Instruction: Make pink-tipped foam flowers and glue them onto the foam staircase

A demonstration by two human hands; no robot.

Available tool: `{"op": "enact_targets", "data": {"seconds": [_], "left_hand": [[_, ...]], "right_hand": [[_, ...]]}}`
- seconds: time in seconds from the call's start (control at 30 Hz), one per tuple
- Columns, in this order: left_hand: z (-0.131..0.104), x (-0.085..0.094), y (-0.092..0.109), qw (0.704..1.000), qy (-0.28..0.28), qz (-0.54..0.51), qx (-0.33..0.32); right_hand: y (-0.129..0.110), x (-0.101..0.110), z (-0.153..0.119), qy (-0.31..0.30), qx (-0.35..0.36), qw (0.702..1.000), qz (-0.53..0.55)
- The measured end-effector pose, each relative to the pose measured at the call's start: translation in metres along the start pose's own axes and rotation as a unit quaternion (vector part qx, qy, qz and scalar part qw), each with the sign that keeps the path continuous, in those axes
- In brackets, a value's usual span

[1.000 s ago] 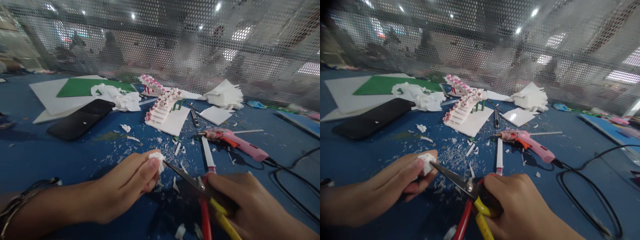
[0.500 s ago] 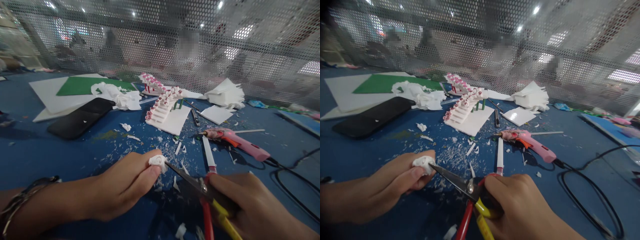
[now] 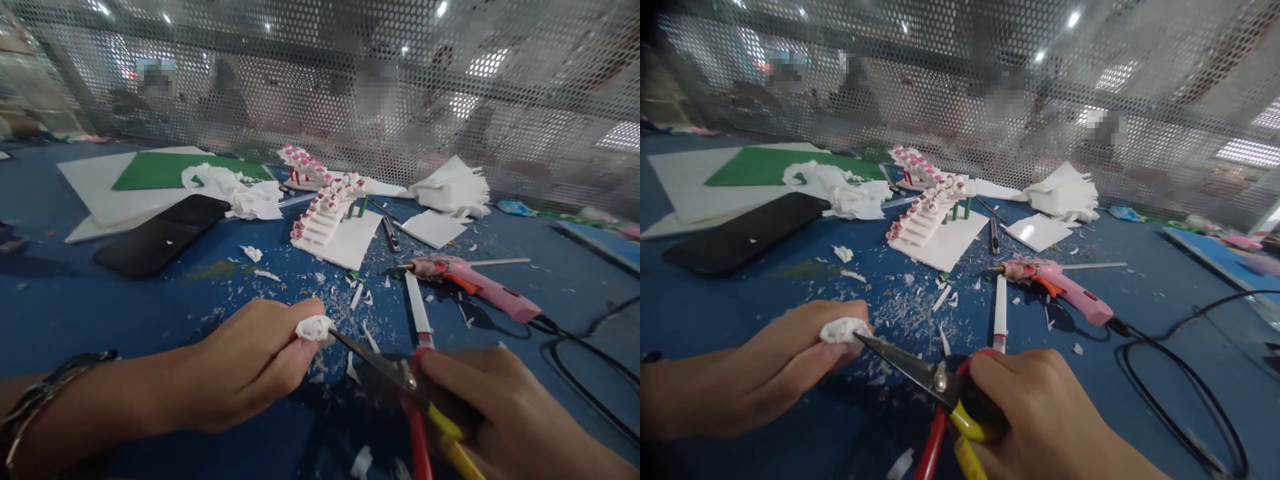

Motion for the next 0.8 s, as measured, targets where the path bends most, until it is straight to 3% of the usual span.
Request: {"op": "enact_targets", "data": {"seconds": [0.27, 0.63, 0.8], "left_hand": [[-0.001, 0.000, 0.000, 1.000, 0.003, -0.003, -0.007], [-0.001, 0.001, 0.000, 0.999, 0.019, -0.034, 0.005], [-0.001, 0.001, -0.001, 0.999, 0.026, -0.043, 0.016]], "right_hand": [[0.005, -0.006, -0.009, 0.015, -0.018, 1.000, 0.019], [0.007, -0.008, -0.004, -0.020, -0.027, 0.999, 0.035], [0.010, -0.008, -0.011, 0.004, -0.040, 0.998, 0.042]]}}
Point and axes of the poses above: each hand's wrist, its own z-axis towards the middle knuckle, its own x-axis out of the back of the hand, y = z × x, the point moved 6 cm from there along z, towards the middle knuckle, and after that the axes turned 6 degrees about y, right-handed, at the moved point
